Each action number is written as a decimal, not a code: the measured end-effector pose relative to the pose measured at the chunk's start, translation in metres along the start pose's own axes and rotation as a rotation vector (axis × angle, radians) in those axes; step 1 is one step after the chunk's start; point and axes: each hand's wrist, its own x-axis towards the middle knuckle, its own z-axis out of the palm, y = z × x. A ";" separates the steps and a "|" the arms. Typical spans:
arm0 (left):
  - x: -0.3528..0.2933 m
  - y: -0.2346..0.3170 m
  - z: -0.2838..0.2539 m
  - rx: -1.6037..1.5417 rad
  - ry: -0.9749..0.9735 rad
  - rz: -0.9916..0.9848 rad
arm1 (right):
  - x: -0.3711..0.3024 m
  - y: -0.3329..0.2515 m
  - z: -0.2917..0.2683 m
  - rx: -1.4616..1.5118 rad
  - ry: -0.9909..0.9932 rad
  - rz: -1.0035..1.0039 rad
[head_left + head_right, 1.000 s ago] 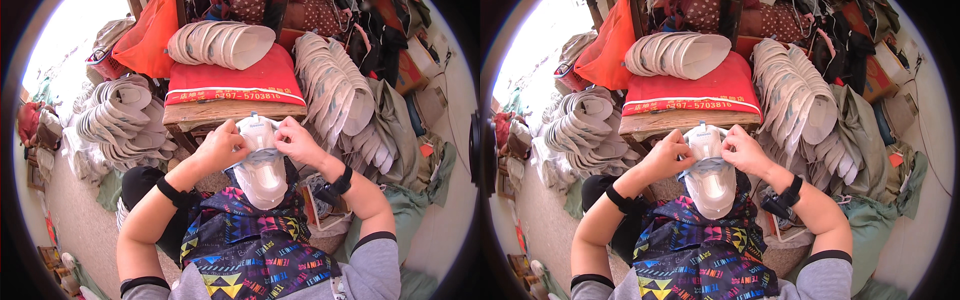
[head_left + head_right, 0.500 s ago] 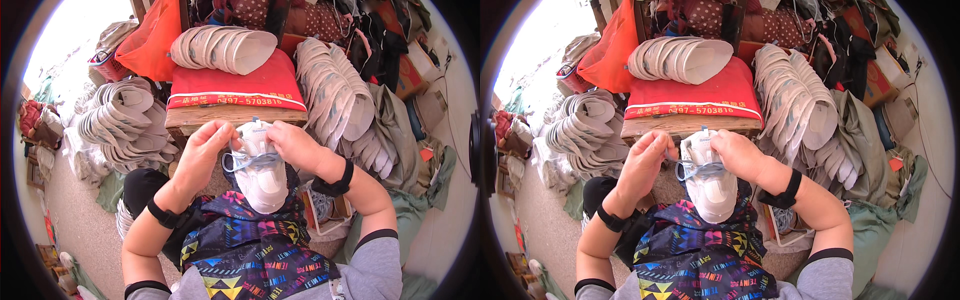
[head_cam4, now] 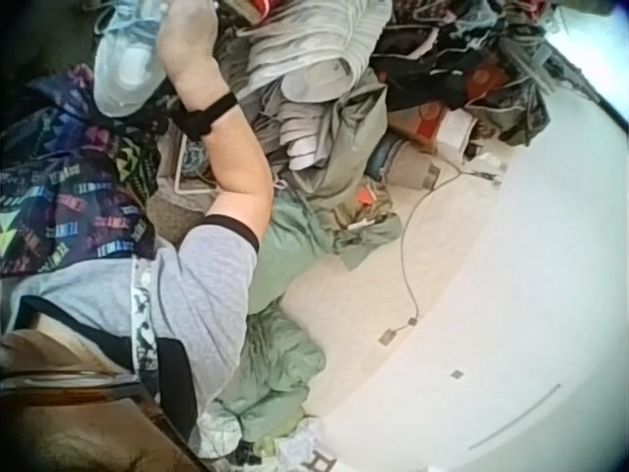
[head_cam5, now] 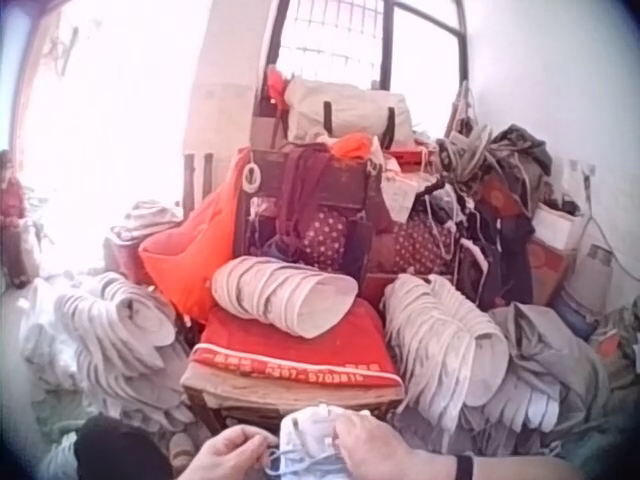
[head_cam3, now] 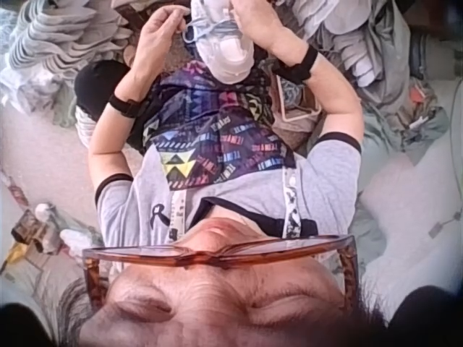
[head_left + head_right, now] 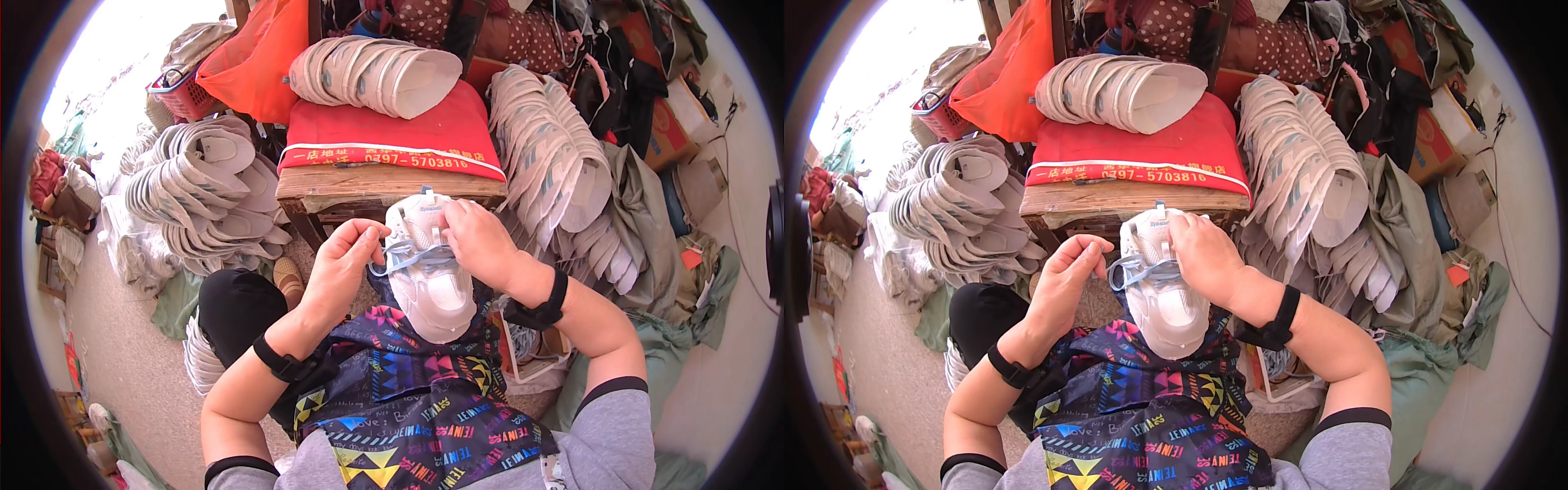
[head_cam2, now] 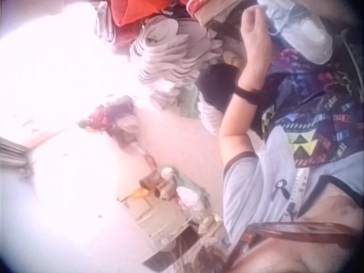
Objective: Insert laces into the eyelets of a white athletic shoe upper.
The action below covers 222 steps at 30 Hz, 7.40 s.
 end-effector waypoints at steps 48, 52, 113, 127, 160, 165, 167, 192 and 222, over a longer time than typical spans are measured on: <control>0.039 -0.014 0.040 0.941 0.013 0.456 | 0.049 -0.002 -0.024 0.837 0.206 0.010; 0.047 -0.011 0.041 1.195 -0.089 0.729 | 0.048 -0.003 -0.023 0.884 0.172 0.030; 0.044 -0.032 0.024 0.695 0.180 0.384 | -0.096 0.108 -0.083 -0.161 0.399 0.427; 0.065 -0.023 0.046 1.144 0.163 0.523 | -0.041 -0.003 -0.008 -0.125 0.046 -0.020; 0.039 0.015 0.003 0.989 0.055 0.558 | -0.027 0.031 -0.018 0.167 0.075 0.039; 0.041 -0.004 0.036 1.205 -0.164 0.728 | -0.021 0.020 -0.026 0.229 0.008 0.150; 0.043 -0.006 0.044 1.251 -0.114 0.730 | -0.022 0.020 -0.025 0.298 -0.003 0.244; 0.046 -0.025 0.050 1.112 0.066 0.391 | -0.020 0.032 -0.020 1.007 -0.158 0.421; 0.032 -0.010 0.033 1.292 0.005 0.589 | -0.014 0.032 -0.023 0.332 -0.213 0.399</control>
